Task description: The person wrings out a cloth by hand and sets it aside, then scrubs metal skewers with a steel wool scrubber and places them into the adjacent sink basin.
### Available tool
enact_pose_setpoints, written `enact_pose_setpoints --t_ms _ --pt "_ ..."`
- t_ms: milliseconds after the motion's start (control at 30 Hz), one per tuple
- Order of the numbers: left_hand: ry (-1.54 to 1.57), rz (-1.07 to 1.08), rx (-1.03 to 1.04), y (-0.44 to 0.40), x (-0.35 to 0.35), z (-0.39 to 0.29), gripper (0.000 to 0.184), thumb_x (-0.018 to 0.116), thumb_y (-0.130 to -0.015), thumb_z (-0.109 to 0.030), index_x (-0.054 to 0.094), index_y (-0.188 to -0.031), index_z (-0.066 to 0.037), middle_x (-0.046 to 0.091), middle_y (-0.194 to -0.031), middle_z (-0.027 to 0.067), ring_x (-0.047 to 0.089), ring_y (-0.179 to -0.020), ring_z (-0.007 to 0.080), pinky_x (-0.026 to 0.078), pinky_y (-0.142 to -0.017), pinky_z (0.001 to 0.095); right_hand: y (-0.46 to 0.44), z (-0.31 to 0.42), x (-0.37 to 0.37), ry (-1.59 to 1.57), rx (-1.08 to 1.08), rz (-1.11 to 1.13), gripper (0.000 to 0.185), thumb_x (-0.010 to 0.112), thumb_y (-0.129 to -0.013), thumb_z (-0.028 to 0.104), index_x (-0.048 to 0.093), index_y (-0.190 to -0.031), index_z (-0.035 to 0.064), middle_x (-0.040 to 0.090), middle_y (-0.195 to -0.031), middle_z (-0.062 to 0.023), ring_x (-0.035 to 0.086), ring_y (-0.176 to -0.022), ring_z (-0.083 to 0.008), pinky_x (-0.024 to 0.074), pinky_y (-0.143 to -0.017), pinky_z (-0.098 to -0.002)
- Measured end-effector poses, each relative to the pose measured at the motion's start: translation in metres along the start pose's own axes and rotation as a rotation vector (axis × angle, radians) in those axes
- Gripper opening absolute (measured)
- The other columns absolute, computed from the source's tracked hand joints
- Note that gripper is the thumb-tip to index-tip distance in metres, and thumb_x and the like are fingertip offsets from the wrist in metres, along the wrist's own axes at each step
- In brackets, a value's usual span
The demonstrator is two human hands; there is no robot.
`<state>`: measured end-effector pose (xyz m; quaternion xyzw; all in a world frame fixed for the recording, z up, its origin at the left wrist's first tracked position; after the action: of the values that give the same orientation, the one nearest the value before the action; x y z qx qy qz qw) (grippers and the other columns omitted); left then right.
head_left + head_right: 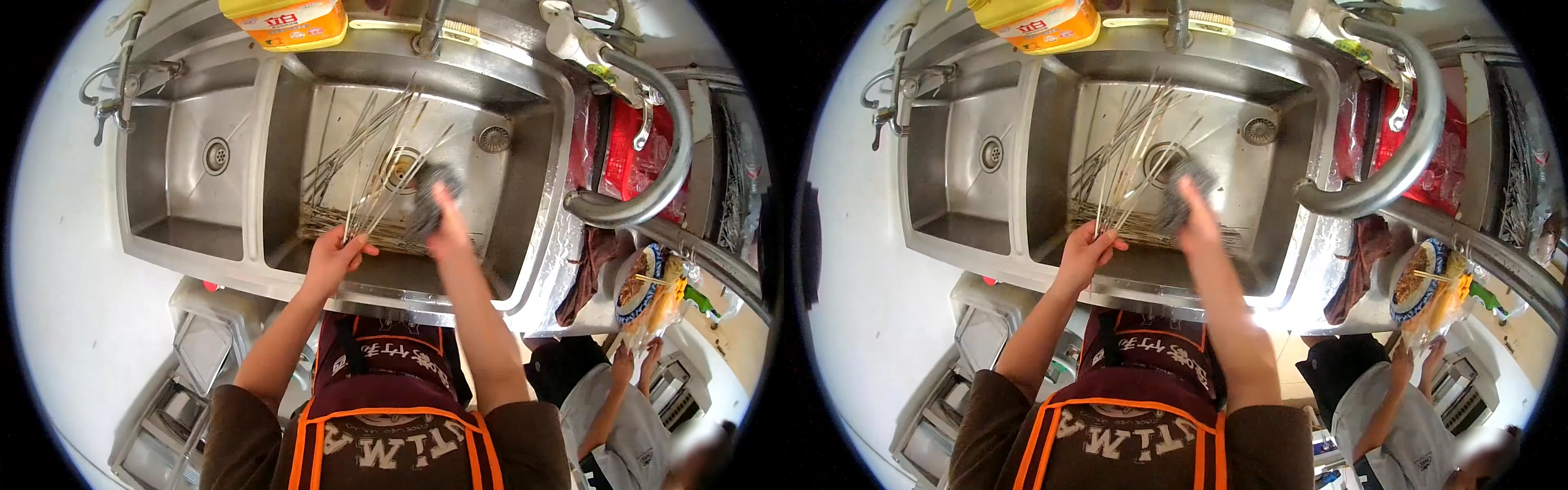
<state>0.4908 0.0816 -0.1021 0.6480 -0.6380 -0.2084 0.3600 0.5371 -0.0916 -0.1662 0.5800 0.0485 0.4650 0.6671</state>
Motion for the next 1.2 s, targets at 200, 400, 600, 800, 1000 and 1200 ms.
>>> enact_pose_setpoints --t_ms 200,400,600,800,1000,1200 --pt "-0.039 -0.01 0.091 -0.01 0.006 0.015 0.009 0.051 -0.086 -0.01 0.052 -0.079 -0.003 0.059 -0.066 0.0046 0.037 -0.045 0.0035 0.029 -0.041 0.019 0.035 -0.06 0.029 0.125 0.143 0.273 0.035 0.065 -0.075 0.01 0.051 -0.106 0.0007 0.06 -0.093 -0.0104 0.059 -0.08 -0.0216 0.0512 -0.063 -0.0332" --pt "-0.109 -0.009 0.016 0.019 0.009 0.007 0.009 0.049 -0.087 -0.011 0.049 -0.081 -0.005 0.058 -0.064 0.0048 0.035 -0.045 0.004 0.025 -0.04 0.0181 -0.041 0.09 -0.002 0.305 -0.371 -0.32 0.072 0.075 -0.067 0.033 0.042 -0.121 -0.0021 0.05 -0.116 -0.0182 0.043 -0.114 -0.0286 0.0295 -0.098 -0.0469" --pt "-0.057 -0.05 0.041 0.008 -0.004 -0.003 0.008 0.05 -0.087 -0.012 0.05 -0.086 -0.004 0.058 -0.064 0.005 0.035 -0.044 0.0039 0.025 -0.04 0.0182 -0.023 0.096 0.006 0.185 -0.316 -0.03 0.043 0.064 -0.079 0.029 0.051 -0.11 0.0026 0.058 -0.099 -0.008 0.056 -0.09 -0.0194 0.0467 -0.079 -0.0362" --pt "-0.072 -0.03 0.111 -0.015 0.003 0.002 0.009 0.05 -0.088 -0.012 0.05 -0.085 -0.004 0.058 -0.066 0.0053 0.037 -0.047 0.004 0.027 -0.042 0.0181 0.036 -0.067 0.025 0.088 0.196 0.169 0.045 0.067 -0.074 0.01 0.047 -0.114 0.0023 0.056 -0.106 -0.0098 0.057 -0.09 -0.0228 0.0493 -0.074 -0.0366" --pt "-0.133 0.009 0.061 -0.008 0.001 -0.005 0.01 0.052 -0.086 -0.011 0.051 -0.082 -0.002 0.062 -0.069 0.0068 0.041 -0.046 0.0049 0.033 -0.042 0.0197 -0.026 0.029 0.009 0.36 -0.215 -0.241 0.068 0.07 -0.07 0.034 0.043 -0.12 -0.0015 0.047 -0.122 -0.0163 0.045 -0.111 -0.0296 0.0345 -0.095 -0.0432" --pt "-0.396 -0.157 0.201 -0.04 -0.06 -0.004 0.013 0.052 -0.086 -0.012 0.052 -0.081 0.0 0.064 -0.072 0.009 0.049 -0.049 0.0068 0.039 -0.045 0.021 -0.052 0.14 -0.021 -0.074 -0.549 -0.164 0.036 0.062 -0.08 0.015 0.048 -0.11 0.0007 0.057 -0.1 -0.0085 0.058 -0.082 -0.0206 0.0496 -0.068 -0.0343"
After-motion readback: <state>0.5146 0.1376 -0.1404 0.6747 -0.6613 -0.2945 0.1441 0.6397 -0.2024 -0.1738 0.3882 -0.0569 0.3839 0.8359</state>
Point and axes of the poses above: each hand's wrist, its own y-axis away from the middle knuckle, its own x-axis out of the palm, z = x × y, the point moved 8 cm from there along -y, towards the middle knuckle
